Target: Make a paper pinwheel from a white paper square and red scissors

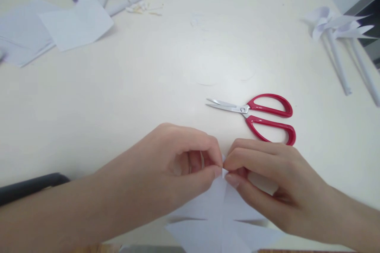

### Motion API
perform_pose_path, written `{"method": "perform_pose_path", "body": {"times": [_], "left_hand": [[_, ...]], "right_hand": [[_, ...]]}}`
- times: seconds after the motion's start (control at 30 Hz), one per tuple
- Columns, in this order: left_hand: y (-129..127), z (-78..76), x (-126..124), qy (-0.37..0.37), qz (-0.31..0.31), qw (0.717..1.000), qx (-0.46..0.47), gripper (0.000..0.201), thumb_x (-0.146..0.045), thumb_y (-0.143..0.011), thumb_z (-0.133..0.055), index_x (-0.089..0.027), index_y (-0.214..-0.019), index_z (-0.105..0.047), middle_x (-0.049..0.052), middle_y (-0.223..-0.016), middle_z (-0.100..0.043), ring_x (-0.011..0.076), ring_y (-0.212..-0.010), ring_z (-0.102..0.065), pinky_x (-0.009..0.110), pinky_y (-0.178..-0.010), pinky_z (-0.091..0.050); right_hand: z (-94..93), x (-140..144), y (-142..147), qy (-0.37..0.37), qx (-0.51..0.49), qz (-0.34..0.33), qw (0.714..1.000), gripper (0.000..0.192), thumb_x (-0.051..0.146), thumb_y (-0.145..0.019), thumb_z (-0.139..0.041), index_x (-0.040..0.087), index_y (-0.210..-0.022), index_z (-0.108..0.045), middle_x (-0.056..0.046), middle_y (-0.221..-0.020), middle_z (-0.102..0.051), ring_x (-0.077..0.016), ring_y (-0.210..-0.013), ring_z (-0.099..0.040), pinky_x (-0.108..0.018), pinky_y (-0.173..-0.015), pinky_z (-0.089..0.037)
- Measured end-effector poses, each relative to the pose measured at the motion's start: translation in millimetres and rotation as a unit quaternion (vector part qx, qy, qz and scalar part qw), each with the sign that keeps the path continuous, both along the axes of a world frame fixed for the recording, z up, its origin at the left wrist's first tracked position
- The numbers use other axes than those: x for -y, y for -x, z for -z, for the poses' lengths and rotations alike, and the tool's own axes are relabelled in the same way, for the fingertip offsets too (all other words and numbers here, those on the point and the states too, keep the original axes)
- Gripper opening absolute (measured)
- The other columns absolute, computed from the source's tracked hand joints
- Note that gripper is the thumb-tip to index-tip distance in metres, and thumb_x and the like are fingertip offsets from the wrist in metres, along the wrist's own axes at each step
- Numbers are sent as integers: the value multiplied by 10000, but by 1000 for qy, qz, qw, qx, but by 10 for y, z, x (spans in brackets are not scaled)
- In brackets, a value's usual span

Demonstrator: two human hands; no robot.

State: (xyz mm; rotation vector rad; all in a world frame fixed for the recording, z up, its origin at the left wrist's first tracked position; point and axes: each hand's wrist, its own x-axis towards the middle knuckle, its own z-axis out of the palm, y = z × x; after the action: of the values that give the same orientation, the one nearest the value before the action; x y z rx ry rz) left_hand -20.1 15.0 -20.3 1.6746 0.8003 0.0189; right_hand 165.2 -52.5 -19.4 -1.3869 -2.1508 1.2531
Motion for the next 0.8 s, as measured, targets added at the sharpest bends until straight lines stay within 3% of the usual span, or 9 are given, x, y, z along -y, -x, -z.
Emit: {"method": "perform_pose_path", "body": {"times": [0.3,0.5,0.8], "left_hand": [[4,23,32,-19,12,1000,10,153,-115,-756,-512,-194,-645,-583,-86,-563,-534,43,-520,-476,119,-469,-376],[22,13,71,-76,-7,997,16,172,-111,-762,-525,-194,-615,-556,-90,-554,-515,41,-515,-461,144,-494,-362],[12,12,73,-55,-20,998,28,188,-92,-759,-534,-202,-608,-553,-107,-539,-493,28,-500,-445,126,-471,-351]], "right_hand": [[-19,-16,10,-12,-5,0,1000,99,114,-840,-495,143,-788,-574,33,-686,-499,-62,-596,-430,-203,-522,-327],[-38,-25,12,-21,-16,-6,1000,118,111,-859,-484,131,-771,-560,40,-696,-488,-48,-605,-421,-191,-534,-326],[-13,-41,4,-36,-23,-18,999,178,123,-890,-446,130,-725,-510,39,-687,-443,-47,-602,-399,-193,-528,-318]]}}
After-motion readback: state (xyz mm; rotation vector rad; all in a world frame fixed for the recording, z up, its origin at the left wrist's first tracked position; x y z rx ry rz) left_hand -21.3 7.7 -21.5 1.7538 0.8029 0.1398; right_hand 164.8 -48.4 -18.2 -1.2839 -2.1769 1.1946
